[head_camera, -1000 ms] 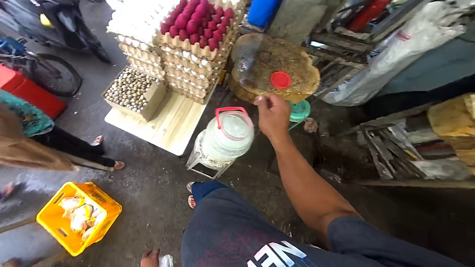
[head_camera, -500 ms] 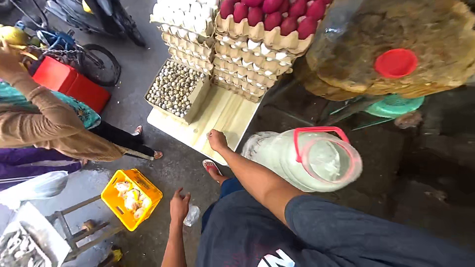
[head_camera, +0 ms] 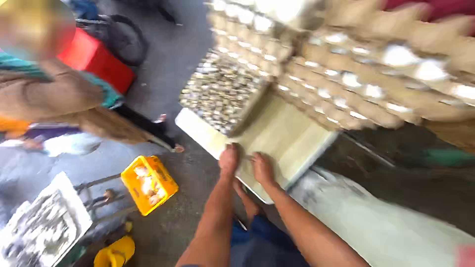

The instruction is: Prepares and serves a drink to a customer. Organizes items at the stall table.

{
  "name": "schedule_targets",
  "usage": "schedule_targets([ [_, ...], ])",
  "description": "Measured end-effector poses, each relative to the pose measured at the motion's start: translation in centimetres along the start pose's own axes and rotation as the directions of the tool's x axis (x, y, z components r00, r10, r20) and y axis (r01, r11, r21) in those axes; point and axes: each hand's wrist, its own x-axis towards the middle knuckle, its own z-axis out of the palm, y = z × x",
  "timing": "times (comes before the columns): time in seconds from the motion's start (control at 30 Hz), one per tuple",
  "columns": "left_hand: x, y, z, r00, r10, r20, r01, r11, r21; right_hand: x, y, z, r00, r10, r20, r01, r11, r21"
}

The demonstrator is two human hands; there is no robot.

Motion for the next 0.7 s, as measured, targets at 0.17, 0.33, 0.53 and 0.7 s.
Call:
schedule_targets([
  [0.17, 1.0, -1.7, 0.1, 0.992, 0.023, -0.125, -0.028, 0.999, -0.045, 0.7, -1.2, -0.9, 0.993, -0.118, 0.029, 0.118, 0.993, -0.019],
  [0.33, 1.8, -1.7, 0.3, 0.996, -0.028, -0.086, 0.017, 0.992, -0.127, 1.8, -1.1, -1.1, 0.993, -0.072, 0.089, 0.080, 0.993, -0.090],
  [0.53, 1.7, -2.2, 0.2, 0.997, -0.082, 0.010, 0.083, 0.984, -0.159, 2.6, -1.9, -0.9, 0.973, 0.009, 0.230, 0.043, 0.975, -0.220],
  [0.7, 1.4, -2.4, 1.3, 1.000, -0.024, 0.013, 0.026, 0.982, -0.188, 3.7, -1.2, -1.1, 0.950, 0.010, 0.313, 0.085, 0.953, -0.289],
])
